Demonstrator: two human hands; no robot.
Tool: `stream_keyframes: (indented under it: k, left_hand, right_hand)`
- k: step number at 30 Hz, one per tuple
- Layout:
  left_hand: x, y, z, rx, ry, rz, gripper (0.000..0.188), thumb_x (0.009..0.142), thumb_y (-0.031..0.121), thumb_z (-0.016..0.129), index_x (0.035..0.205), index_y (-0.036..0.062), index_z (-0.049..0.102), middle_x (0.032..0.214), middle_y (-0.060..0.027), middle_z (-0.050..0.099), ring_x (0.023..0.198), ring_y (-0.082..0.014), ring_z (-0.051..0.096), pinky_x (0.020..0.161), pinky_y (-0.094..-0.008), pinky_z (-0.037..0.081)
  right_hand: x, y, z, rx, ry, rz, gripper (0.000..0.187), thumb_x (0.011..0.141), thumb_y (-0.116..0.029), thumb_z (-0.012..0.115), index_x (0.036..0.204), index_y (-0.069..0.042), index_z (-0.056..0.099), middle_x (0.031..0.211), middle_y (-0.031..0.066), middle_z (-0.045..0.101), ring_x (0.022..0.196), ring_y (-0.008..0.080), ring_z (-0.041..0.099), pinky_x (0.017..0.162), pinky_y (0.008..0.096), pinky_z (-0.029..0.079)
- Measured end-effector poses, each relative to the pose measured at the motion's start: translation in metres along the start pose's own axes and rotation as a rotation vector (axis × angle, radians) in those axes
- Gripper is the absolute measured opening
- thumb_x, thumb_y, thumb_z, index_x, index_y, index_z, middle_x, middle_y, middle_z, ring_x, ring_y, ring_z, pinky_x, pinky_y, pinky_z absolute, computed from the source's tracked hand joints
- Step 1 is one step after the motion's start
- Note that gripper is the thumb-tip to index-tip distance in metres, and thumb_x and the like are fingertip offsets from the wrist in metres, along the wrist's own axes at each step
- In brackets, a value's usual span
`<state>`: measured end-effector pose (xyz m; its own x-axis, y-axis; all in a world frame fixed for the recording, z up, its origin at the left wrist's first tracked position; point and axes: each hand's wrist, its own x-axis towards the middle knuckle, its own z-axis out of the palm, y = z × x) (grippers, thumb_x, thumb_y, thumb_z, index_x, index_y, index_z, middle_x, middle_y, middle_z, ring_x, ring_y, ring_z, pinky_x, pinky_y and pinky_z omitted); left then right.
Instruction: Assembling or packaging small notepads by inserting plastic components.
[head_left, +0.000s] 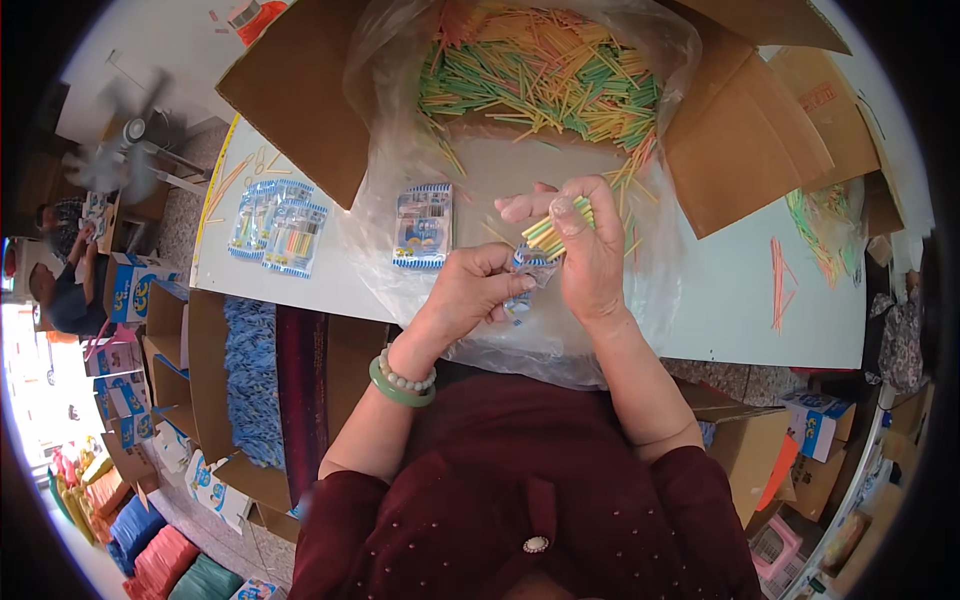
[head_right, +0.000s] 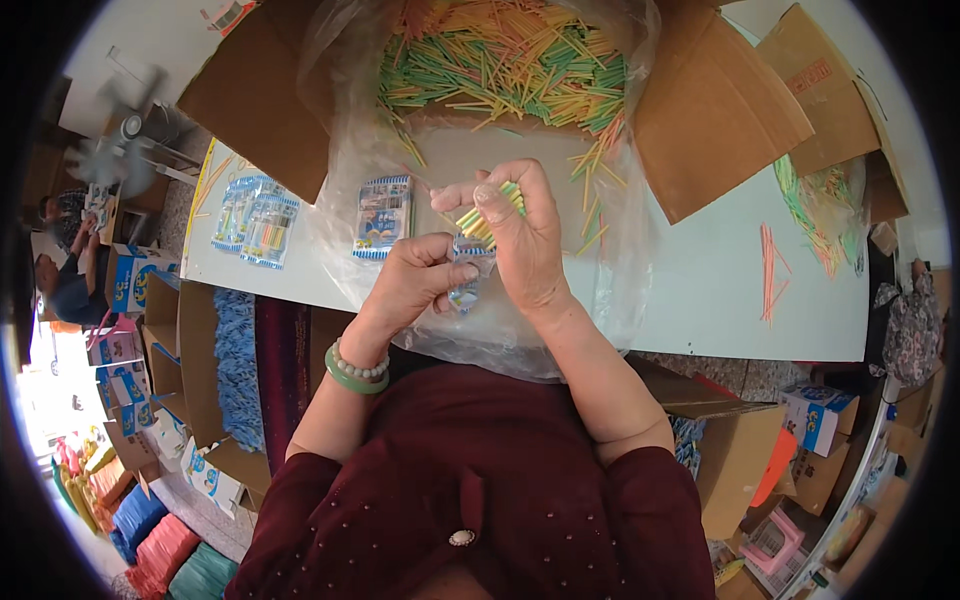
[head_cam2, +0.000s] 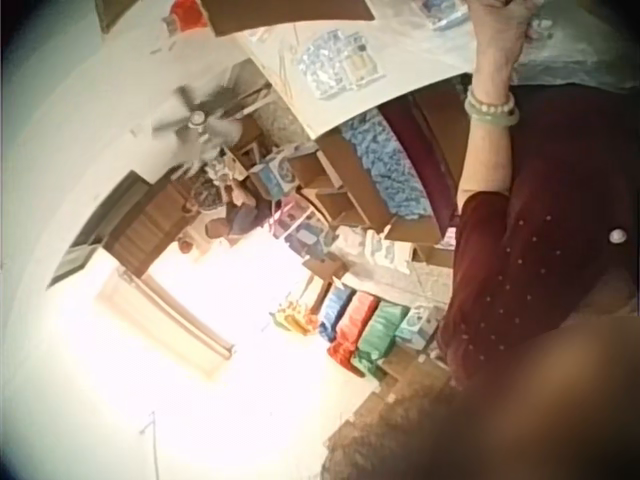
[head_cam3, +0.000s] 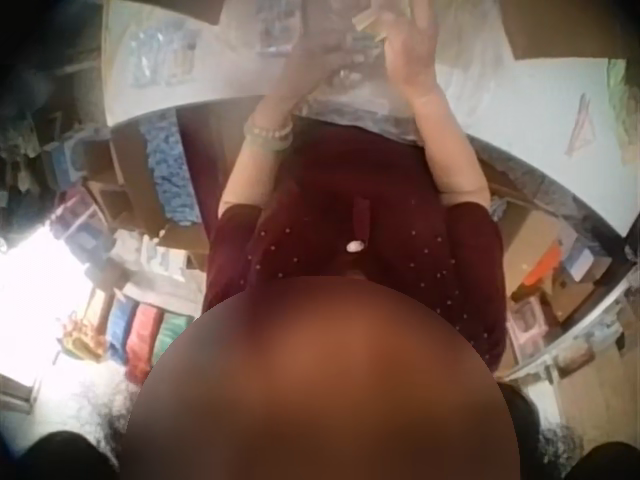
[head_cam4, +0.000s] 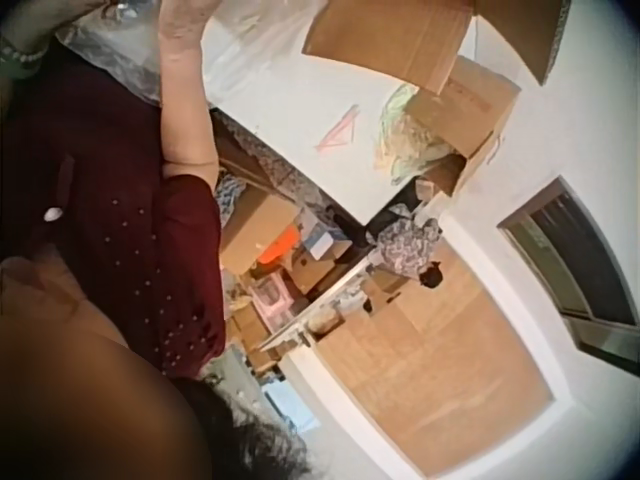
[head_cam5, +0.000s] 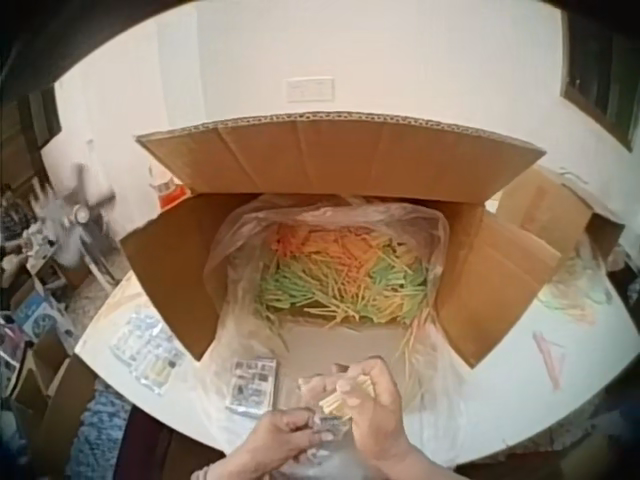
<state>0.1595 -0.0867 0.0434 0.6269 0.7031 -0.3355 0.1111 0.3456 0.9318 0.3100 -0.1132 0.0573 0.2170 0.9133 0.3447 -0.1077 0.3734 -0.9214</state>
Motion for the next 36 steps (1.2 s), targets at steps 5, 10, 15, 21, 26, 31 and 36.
stream_keyframes:
  k: [5, 10, 15, 21, 26, 31, 36]
  left_hand:
    - [-0.002, -0.001, -0.003, -0.040, 0.023, 0.013, 0.011, 0.082, 0.007, 0.066, 0.074, 0.0035, 0.061, 0.062, 0.0032, 0.054, 0.046, -0.0030, 0.049, 0.041, -0.0168, 0.042]
    - [0.000, -0.007, -0.003, -0.042, 0.037, 0.060, 0.010, 0.084, 0.011, 0.065, 0.079, 0.0026, 0.064, 0.061, 0.0039, 0.052, 0.046, -0.0026, 0.047, 0.041, -0.0171, 0.038]
    - [0.000, -0.010, -0.002, -0.040, 0.021, 0.026, 0.006, 0.083, 0.008, 0.065, 0.082, 0.0029, 0.065, 0.064, 0.0035, 0.053, 0.048, -0.0024, 0.048, 0.044, -0.0165, 0.042]
    - [-0.001, -0.013, -0.004, 0.048, -0.002, 0.087, 0.005, 0.083, 0.008, 0.065, 0.083, 0.0035, 0.065, 0.065, 0.0044, 0.053, 0.050, -0.0021, 0.048, 0.044, -0.0159, 0.041]
    - [0.001, -0.014, -0.008, 0.022, -0.021, 0.047, 0.005, 0.083, 0.008, 0.064, 0.085, 0.0030, 0.065, 0.067, 0.0047, 0.053, 0.054, -0.0019, 0.048, 0.048, -0.0166, 0.042]
    - [0.008, -0.028, 0.001, 0.073, -0.033, 0.323, 0.018, 0.090, 0.009, 0.056, 0.104, -0.0001, 0.063, 0.090, 0.0005, 0.059, 0.084, -0.0066, 0.051, 0.074, -0.0231, 0.044]
    - [0.002, -0.022, -0.005, -0.118, 0.012, 0.198, 0.025, 0.094, 0.012, 0.051, 0.113, -0.0017, 0.060, 0.101, -0.0016, 0.060, 0.092, -0.0094, 0.053, 0.084, -0.0249, 0.042]
  right_hand:
    - [-0.010, 0.002, 0.000, -0.060, -0.050, 0.040, 0.017, 0.096, -0.022, 0.041, 0.094, -0.006, 0.037, 0.086, 0.0154, 0.067, 0.095, 0.0278, 0.063, 0.100, 0.0435, 0.034]
    - [-0.013, -0.001, 0.000, 0.013, 0.054, 0.189, 0.020, 0.094, -0.023, 0.044, 0.094, -0.004, 0.039, 0.087, 0.0185, 0.067, 0.096, 0.0288, 0.063, 0.093, 0.0398, 0.043]
    - [-0.009, -0.001, -0.003, 0.149, 0.107, 0.396, 0.021, 0.092, -0.023, 0.047, 0.094, -0.003, 0.041, 0.087, 0.0205, 0.067, 0.095, 0.0281, 0.063, 0.089, 0.0380, 0.046]
    - [-0.006, -0.004, 0.000, 0.100, -0.028, 0.410, 0.017, 0.091, -0.021, 0.047, 0.092, -0.004, 0.044, 0.090, 0.0195, 0.067, 0.094, 0.0234, 0.062, 0.088, 0.0356, 0.045]
    - [-0.012, 0.006, -0.006, 0.021, -0.090, 0.381, 0.012, 0.090, -0.017, 0.047, 0.091, -0.006, 0.045, 0.098, 0.0173, 0.066, 0.097, 0.0182, 0.058, 0.088, 0.0332, 0.043]
    - [-0.019, 0.010, 0.001, 0.040, -0.121, 0.411, 0.018, 0.093, -0.022, 0.051, 0.093, -0.003, 0.049, 0.108, 0.0128, 0.062, 0.102, 0.0155, 0.053, 0.090, 0.0327, 0.042]
    - [-0.021, 0.002, -0.014, 0.018, -0.167, 0.376, 0.027, 0.090, -0.023, 0.054, 0.107, -0.003, 0.051, 0.118, 0.0110, 0.058, 0.110, 0.0169, 0.049, 0.096, 0.0338, 0.037]
